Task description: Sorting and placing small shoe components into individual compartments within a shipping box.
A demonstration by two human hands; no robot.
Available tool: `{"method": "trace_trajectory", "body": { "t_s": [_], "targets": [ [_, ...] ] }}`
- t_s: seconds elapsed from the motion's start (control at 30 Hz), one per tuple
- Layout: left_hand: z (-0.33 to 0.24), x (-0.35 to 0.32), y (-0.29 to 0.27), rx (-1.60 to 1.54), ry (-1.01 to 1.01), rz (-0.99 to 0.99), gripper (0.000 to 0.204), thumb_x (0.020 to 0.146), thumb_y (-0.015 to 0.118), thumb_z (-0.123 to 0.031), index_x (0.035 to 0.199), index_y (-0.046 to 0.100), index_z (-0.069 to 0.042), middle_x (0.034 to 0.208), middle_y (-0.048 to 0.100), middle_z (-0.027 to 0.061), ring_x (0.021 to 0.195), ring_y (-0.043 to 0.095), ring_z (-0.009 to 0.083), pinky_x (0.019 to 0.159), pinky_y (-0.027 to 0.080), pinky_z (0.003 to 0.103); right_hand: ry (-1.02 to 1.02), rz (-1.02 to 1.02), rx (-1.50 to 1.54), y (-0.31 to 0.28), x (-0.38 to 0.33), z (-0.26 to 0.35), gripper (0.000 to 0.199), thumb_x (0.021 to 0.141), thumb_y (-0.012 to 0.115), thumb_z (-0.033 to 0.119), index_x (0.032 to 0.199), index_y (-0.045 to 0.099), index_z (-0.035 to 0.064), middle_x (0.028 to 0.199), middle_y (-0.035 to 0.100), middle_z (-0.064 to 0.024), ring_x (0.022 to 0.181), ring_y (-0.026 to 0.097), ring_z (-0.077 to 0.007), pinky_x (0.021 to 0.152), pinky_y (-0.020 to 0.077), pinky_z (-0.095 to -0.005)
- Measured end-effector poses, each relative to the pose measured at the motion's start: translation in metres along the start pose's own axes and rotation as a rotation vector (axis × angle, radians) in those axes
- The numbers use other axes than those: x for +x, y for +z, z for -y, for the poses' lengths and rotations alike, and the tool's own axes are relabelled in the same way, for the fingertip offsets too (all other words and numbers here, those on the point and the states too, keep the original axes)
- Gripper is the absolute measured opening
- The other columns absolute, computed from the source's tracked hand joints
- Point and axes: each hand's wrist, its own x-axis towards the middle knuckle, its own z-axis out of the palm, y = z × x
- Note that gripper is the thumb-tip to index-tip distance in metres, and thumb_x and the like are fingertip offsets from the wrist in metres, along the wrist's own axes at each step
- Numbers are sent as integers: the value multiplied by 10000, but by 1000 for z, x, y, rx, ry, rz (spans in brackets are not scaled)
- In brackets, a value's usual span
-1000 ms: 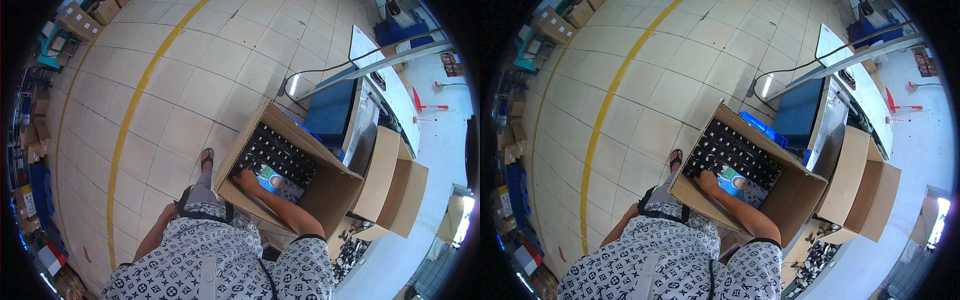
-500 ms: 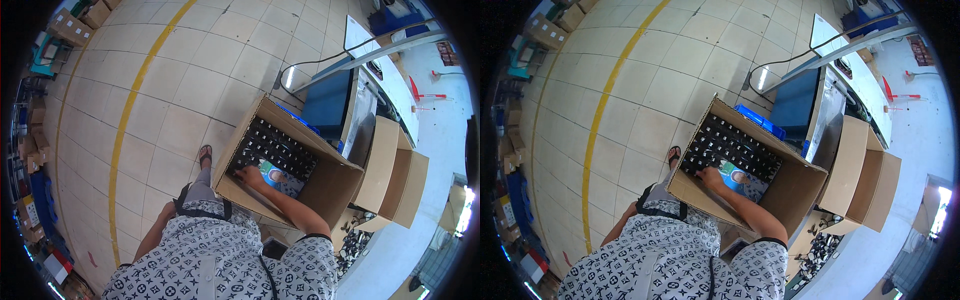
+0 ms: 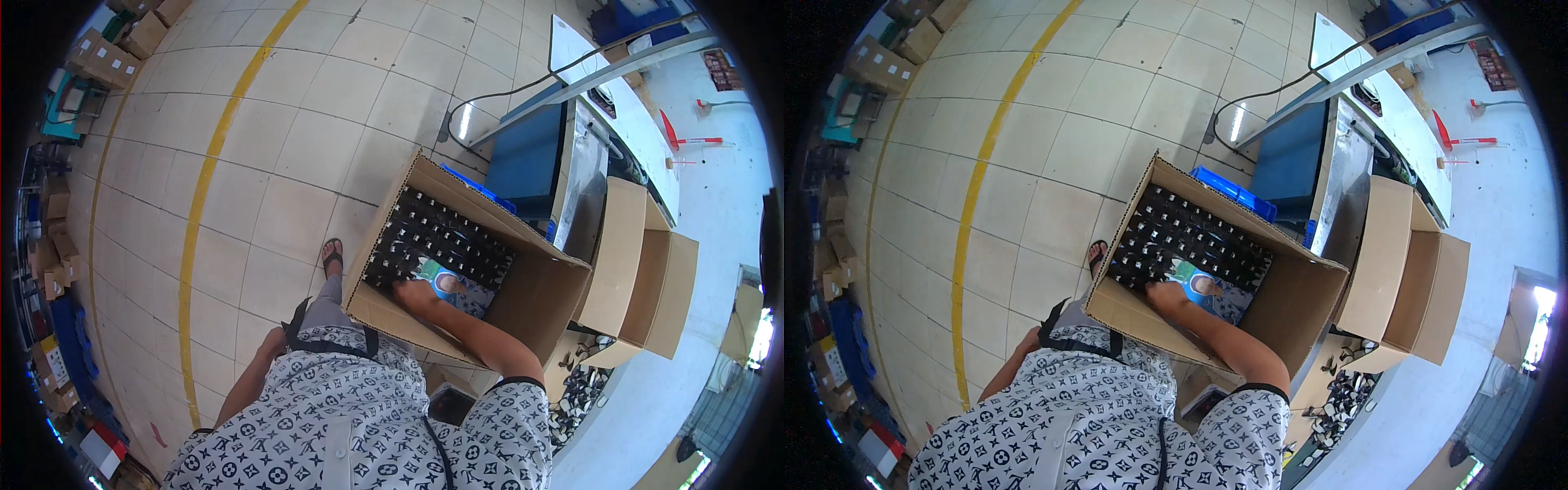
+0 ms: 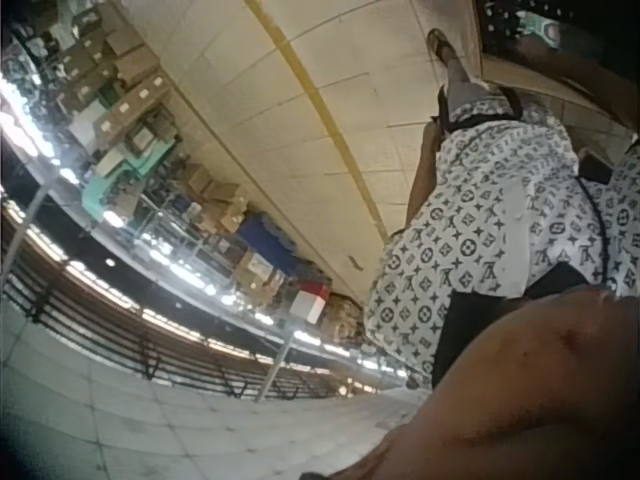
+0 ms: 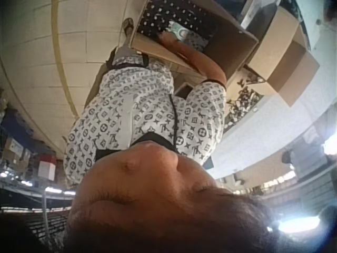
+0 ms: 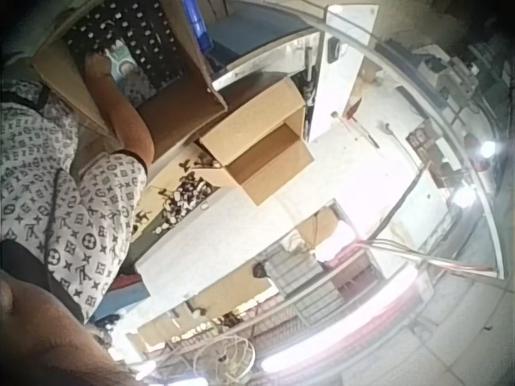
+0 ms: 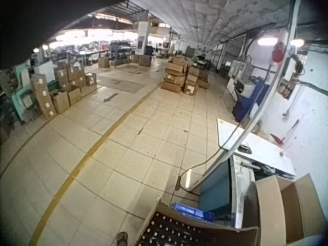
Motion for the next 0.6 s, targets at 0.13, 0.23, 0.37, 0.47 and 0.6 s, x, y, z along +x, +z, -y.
{"method": "trace_trajectory", "body": {
  "t_s": [0.13, 0.23, 0.37, 0.47, 0.6],
  "targets": [
    [-8, -8, -6, -39, -119, 17, 397, 866, 596, -302, 946, 673, 79, 904, 686, 283, 873, 690, 395, 704, 529, 445, -8, -9, 49, 0, 0, -3, 246, 896, 541, 289, 1003, 614, 80, 755, 679, -175, 692, 679, -362, 586, 533, -476],
    [-7, -9, -5, 10, -106, 10, 405, 869, 589, -316, 945, 678, 72, 910, 683, 288, 874, 687, 401, 705, 529, 451, -32, -21, 59, 1, 5, 2, 249, 914, 531, 306, 1013, 611, 92, 743, 675, -169, 681, 674, -359, 579, 528, -478],
    [-4, -7, -1, 44, -28, 13, 418, 875, 578, -332, 944, 680, 67, 917, 680, 293, 883, 680, 410, 722, 528, 461, -66, -84, 65, 12, 2, -6, 265, 942, 512, 345, 1009, 607, 107, 730, 671, -158, 663, 668, -355, 569, 521, -478],
    [10, -4, 4, -10, -4, -58, 418, 881, 569, -340, 946, 684, 57, 937, 676, 294, 900, 673, 416, 741, 526, 470, -59, -103, 93, 1, -3, 1, 294, 963, 491, 386, 1045, 606, 129, 725, 670, -149, 644, 663, -349, 558, 515, -477],
    [11, 6, 8, 75, -81, 11, 394, 881, 568, -327, 945, 690, 41, 951, 673, 288, 910, 665, 422, 748, 525, 475, -51, -171, 92, 6, -6, -4, 335, 959, 505, 414, 1147, 592, 151, 727, 671, -143, 643, 666, -347, 557, 516, -478]
  ]
}}
